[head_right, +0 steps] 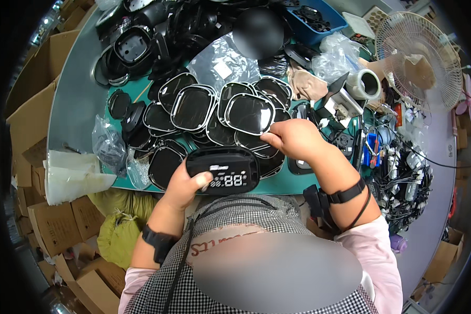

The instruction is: Assembling or checking the display and internal components of an electronic device in a factory setting.

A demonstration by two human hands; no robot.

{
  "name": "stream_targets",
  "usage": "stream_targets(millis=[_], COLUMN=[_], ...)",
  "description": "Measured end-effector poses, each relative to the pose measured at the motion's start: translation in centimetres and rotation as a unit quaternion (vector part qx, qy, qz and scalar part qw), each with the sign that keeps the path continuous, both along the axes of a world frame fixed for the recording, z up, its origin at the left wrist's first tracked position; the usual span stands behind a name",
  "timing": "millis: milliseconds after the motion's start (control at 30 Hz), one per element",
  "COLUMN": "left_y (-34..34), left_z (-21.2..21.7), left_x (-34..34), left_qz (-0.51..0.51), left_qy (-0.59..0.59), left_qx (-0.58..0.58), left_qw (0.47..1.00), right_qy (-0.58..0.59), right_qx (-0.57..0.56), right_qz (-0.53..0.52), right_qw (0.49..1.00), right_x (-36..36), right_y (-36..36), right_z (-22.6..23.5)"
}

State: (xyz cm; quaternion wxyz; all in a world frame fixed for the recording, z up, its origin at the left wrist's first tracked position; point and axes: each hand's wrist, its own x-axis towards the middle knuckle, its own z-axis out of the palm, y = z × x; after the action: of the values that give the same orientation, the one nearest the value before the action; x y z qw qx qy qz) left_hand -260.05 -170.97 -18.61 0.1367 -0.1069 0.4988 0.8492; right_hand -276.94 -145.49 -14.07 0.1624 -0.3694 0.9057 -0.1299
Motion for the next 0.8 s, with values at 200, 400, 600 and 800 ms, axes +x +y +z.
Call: stream_targets(millis=[200, 400, 600, 800], left_y=[1.4, 1.8, 1.7, 0.1], left_z=[-6.0, -6.3, -8.3, -7.3], left_x=[-0.4, -1.7, -0.7, -1.1], left_qz=[0.005, -0.068, -0.027, -0.003], left_qy=[-0.023, -0.022, 0.009, -0.053], left_qx=[-0.170, -0.192, -0.242, -0.154], left_qw=[0.985, 0.979, 0.970, 0.987], right_qy=[0.029, -0.013, 0.042, 0.099], right_qx=[0.020, -0.080, 0.006, -0.209], right_qz=[0.082, 0.168, 0.176, 0.106], right_qw=[0.996, 0.982, 0.983, 0.967], right_x=[-3.1, -1.8, -0.8, -1.7], right_y=[-6.9, -20.4, -24.6, -17.6], right_z=[-3.7, -8.0, -11.0, -3.9])
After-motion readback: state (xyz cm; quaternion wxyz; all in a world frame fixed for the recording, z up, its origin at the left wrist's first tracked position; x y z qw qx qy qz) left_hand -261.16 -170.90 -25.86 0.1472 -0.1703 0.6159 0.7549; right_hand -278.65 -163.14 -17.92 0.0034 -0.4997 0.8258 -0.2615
